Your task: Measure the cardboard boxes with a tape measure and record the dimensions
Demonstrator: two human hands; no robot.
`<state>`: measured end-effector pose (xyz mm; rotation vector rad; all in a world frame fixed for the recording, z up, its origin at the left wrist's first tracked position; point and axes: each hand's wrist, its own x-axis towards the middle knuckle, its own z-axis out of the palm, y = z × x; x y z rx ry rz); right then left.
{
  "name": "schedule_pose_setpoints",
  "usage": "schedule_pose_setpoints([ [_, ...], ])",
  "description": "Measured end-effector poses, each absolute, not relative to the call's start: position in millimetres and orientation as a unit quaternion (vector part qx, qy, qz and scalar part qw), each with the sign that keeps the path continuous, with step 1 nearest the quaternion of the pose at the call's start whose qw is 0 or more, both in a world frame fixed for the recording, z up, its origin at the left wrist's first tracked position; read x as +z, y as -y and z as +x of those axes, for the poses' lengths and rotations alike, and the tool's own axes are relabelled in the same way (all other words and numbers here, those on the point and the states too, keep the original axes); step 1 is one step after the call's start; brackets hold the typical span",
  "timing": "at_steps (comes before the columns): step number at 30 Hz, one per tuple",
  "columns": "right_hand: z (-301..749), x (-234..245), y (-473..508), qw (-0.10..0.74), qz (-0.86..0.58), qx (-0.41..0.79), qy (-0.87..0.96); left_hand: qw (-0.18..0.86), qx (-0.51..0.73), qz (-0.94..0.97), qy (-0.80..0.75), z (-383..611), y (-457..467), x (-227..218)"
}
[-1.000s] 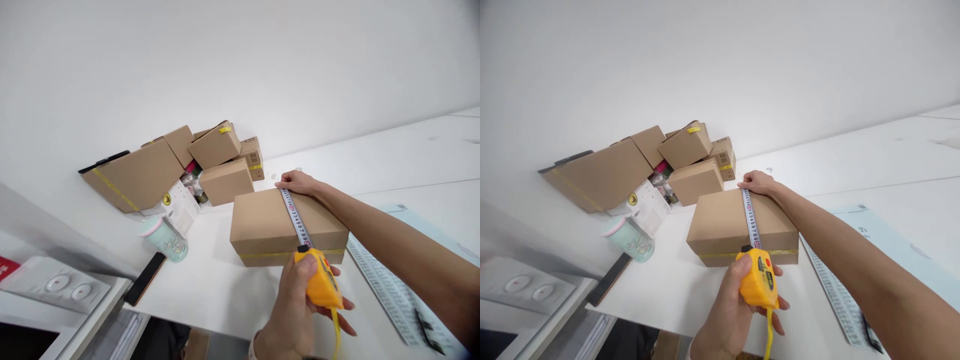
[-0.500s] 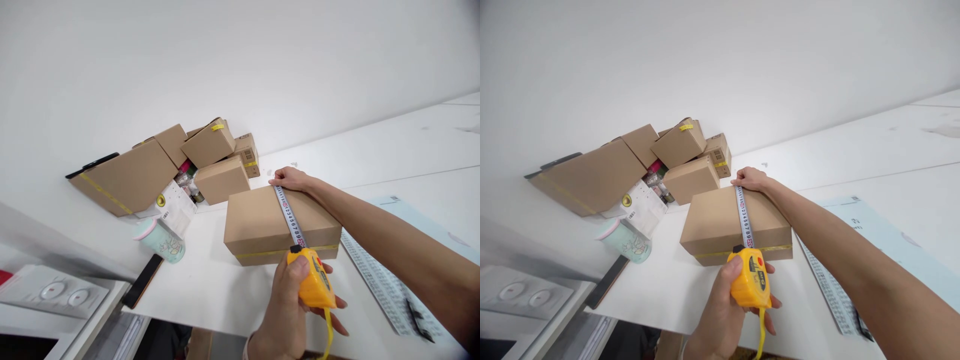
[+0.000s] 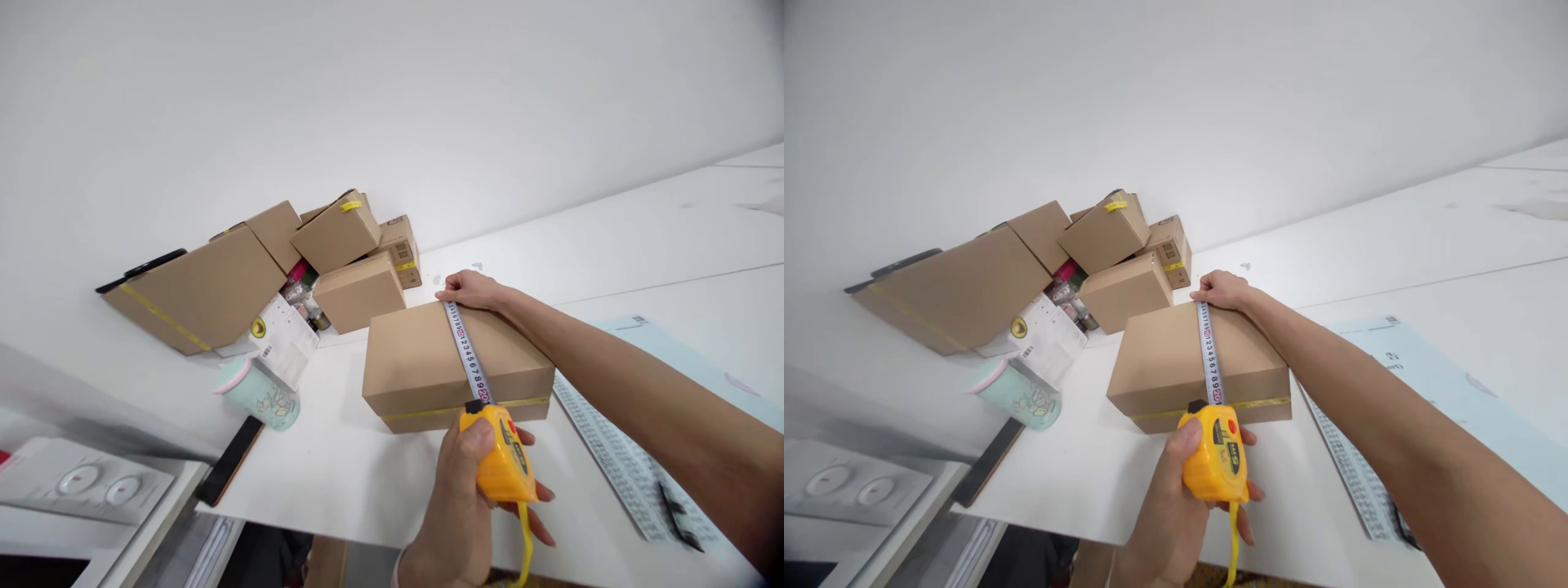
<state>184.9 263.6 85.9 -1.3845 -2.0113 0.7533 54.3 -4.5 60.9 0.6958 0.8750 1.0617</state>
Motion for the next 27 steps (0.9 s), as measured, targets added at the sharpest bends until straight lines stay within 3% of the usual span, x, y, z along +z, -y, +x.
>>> schedule_pose_setpoints([
  [7,189.7,92.2,-250.8,0.449,-0.506,0.282,0.681,0.700,0.491,0.351,-0.381,42.0,15.8,67.5],
  [9,199.9,92.9,-246.1,0.512,-0.519,0.271,0.628,0.643,0.540,0.368,-0.399,27.0,25.8,67.8],
  [13,235.3,76.9,-216.4,0.600,-0.537,0.305,0.509,0.428,0.638,0.410,-0.491,-19.4,35.0,53.7],
  [16,259.6,49.5,-171.9,0.544,-0.530,0.347,0.551,0.362,0.650,0.384,-0.547,-50.8,28.6,32.4],
  [21,268.7,16.1,-105.4,0.455,-0.493,0.324,0.667,0.430,0.650,0.343,-0.525,-64.7,14.1,11.8],
  [27,262.9,58.6,-102.2,0.465,-0.560,0.243,0.642,0.448,0.660,0.387,-0.463,-67.8,-2.6,46.5],
])
